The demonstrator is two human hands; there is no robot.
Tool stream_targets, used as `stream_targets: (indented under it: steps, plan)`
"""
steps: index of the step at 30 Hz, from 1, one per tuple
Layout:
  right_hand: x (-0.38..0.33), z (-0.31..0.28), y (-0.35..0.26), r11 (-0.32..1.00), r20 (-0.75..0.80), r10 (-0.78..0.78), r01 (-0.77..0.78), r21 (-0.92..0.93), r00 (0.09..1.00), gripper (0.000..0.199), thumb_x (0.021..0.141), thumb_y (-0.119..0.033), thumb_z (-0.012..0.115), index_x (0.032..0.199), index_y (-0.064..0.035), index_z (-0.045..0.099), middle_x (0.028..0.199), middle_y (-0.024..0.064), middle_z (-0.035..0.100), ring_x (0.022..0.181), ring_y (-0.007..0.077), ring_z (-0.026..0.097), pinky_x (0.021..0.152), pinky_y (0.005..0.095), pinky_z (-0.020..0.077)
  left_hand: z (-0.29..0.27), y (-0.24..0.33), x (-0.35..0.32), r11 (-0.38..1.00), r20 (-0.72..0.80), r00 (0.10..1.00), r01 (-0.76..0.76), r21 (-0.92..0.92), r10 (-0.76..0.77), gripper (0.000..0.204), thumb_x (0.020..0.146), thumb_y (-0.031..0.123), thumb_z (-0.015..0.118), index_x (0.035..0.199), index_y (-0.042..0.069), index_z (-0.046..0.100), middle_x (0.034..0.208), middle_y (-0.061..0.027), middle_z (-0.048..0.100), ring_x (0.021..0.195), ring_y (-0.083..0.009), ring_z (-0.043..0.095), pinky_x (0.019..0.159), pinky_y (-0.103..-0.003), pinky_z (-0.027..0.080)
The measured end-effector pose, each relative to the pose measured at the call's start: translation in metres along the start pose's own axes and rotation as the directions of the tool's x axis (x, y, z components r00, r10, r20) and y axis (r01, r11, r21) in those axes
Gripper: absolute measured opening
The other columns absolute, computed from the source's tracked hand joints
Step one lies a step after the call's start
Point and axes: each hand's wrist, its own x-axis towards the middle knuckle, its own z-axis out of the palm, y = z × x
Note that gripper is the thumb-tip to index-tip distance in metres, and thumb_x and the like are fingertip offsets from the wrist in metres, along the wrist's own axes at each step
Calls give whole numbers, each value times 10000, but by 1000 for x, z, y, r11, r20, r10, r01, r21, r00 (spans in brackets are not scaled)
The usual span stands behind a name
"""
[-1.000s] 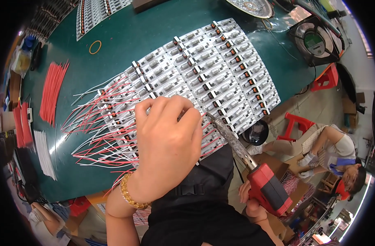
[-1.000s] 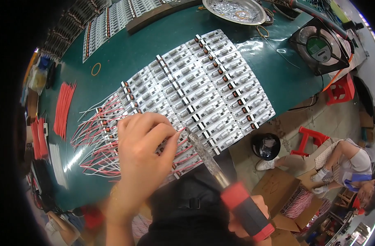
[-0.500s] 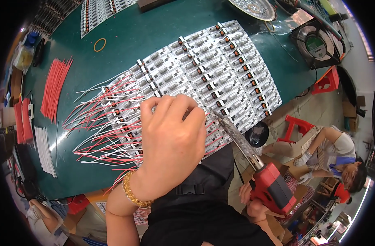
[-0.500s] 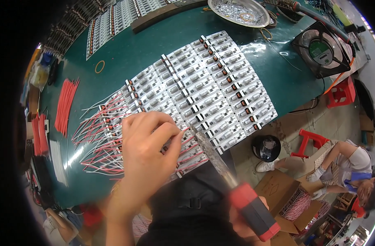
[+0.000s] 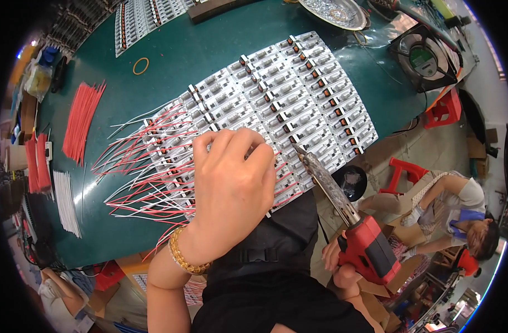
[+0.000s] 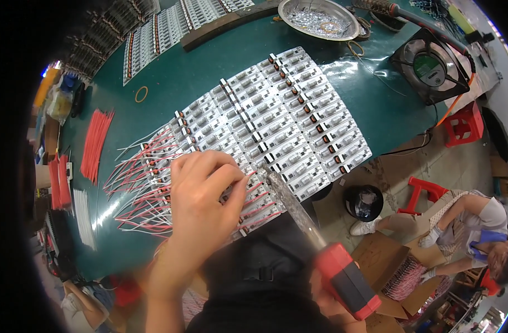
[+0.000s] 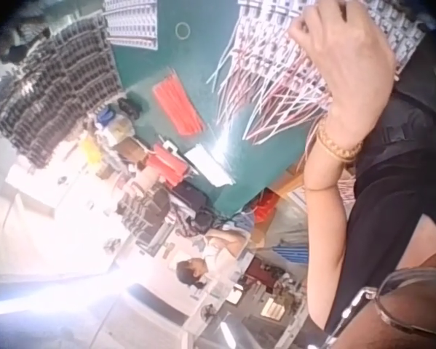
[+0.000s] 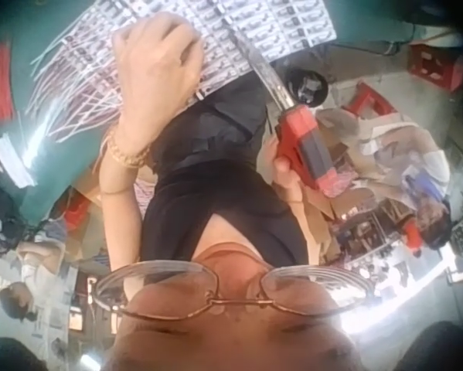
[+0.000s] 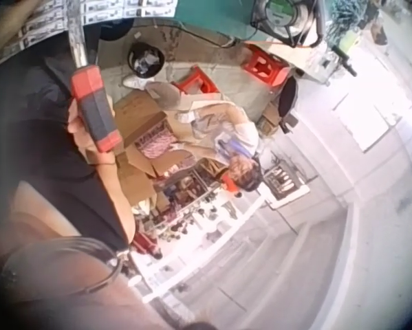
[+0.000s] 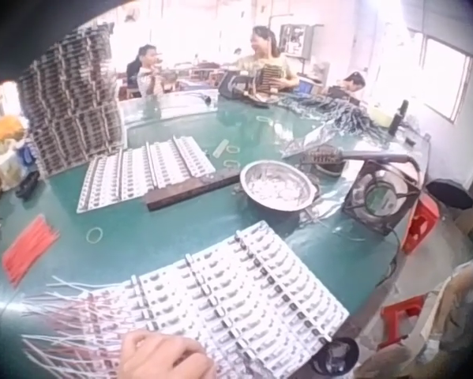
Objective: The person solders wires onto an electronic panel using a soldering tool, helps a coworker pack completed component bundles into a cardboard box, and solders additional wires onto the panel.
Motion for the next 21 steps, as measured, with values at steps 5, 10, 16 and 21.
stream_targets:
  steps: [5, 10, 16, 21]
  plan:
    - [11, -6, 0, 745, 270, -85, 241, -622, 959, 173, 767, -60, 615, 934, -21, 632, 913, 137, 617, 796, 313, 594, 707, 409, 490, 1, 1, 0, 1000, -3, 1000, 3, 6, -3, 90, 687, 5, 664, 712, 45, 588, 802, -36, 555, 778, -214, 544, 812, -382, 366]
    - [16, 1, 2, 992, 38, -123, 124, -27, 992, 188, 699, 25, 654, 876, -36, 635, 850, 111, 630, 777, 276, 610, 696, 366, 512, 1, 1, 0, 1000, -5, 1000, 5, -5, -5, 76, 697, 9, 655, 719, 41, 590, 801, -44, 551, 783, -219, 544, 813, -385, 372]
    - [3, 11, 2, 970, -119, 153, -126, 207, 981, 243, 843, -151, 596, 1040, -16, 637, 1011, 125, 642, 901, 229, 631, 755, 362, 557, 1, -1, -1, 1000, 2, 1000, 0, -15, 0, 77, 686, 17, 653, 728, 47, 595, 807, -48, 540, 808, -223, 539, 819, -384, 370]
    - [15, 6, -18, 976, -85, -38, 56, 212, 996, 792, 761, -576, 600, 1263, 14, 435, 594, -1, 452, 524, 138, 480, 556, 289, 435, 4, -1, -3, 1000, 3, 1000, -2, -12, 2, 80, 678, 23, 653, 724, 53, 595, 802, -47, 531, 806, -223, 533, 821, -384, 369]
